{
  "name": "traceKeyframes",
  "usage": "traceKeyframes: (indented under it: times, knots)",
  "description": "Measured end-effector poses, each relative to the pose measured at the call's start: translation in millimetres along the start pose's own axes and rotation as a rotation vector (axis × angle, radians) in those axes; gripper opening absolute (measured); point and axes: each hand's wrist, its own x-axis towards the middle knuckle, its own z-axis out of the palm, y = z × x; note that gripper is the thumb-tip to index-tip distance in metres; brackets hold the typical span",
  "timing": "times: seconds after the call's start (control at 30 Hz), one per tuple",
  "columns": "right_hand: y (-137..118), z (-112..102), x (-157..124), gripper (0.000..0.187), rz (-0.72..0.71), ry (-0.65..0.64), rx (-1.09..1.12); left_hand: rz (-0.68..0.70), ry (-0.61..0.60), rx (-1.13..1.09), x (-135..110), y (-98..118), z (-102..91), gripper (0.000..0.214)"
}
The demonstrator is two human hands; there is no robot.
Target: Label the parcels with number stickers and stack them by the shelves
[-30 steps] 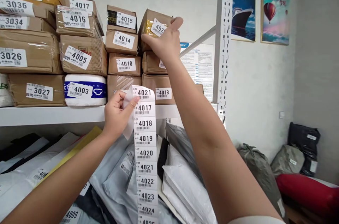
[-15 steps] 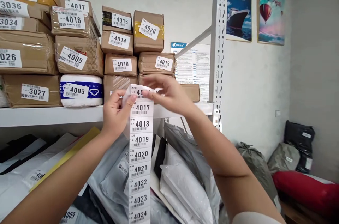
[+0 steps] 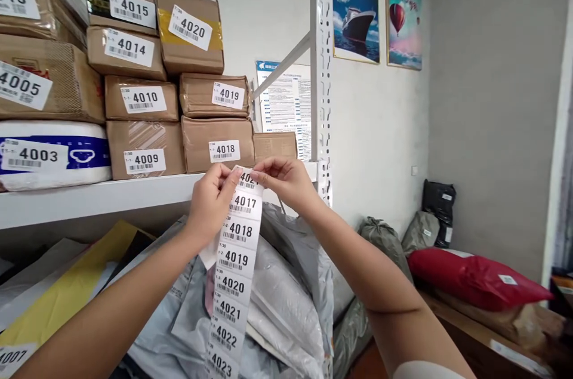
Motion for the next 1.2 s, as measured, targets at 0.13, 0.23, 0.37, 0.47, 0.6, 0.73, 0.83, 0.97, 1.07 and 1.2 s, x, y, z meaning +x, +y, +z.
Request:
traceKeyframes:
  times: [0.13, 0.23, 0.37, 0.47, 0.6, 0.73, 0.83, 0.97, 1.07, 1.2]
  knots:
    - [8, -22, 10, 0.021, -0.074, 0.125, -0.069, 0.002, -0.017, 0.061, -6, -6, 14.0, 0.036]
    - [16, -44, 31, 0.017, -0.138, 0.218, -0.190, -0.005, -0.043, 0.095, -14, -10, 15.2, 0.035]
    - [23, -63, 55, 0.010, -0.143, 0.260, -0.529, 0.023, -0.042, 0.145, -33, -15, 5.4, 0.031]
    - [22, -61, 56, 0.014, -0.164, 0.260, -0.876, 0.089, -0.070, 0.172, -54, -20, -4.2, 0.027]
    - [18, -50, 49, 0.060, -0.135, 0.435, -1.118, 0.185, -0.054, 0.211, -80, -23, -12.7, 0.021]
    - [19, -45, 56, 0.095, -0.062, 0.410, -1.067, 0.272, -0.052, 0.217, -94, -23, -16.8, 0.017]
    - [22, -51, 70, 0.119, 0.118, 0.284, -0.954, 0.271, -0.056, 0.207, -103, -24, -20.1, 0.016]
    - [26, -72, 90, 0.132, 0.436, 0.157, -0.827, 0.215, -0.059, 0.175, -120, -31, -25.9, 0.017]
    - [27, -77, 96, 0.129, 0.553, 0.141, -0.808, 0.177, -0.066, 0.114, -133, -34, -29.7, 0.017]
    - [16, -48, 78, 0.107, 0.276, 0.312, -0.889, 0.075, -0.017, 0.025, -146, -31, -30.9, 0.017]
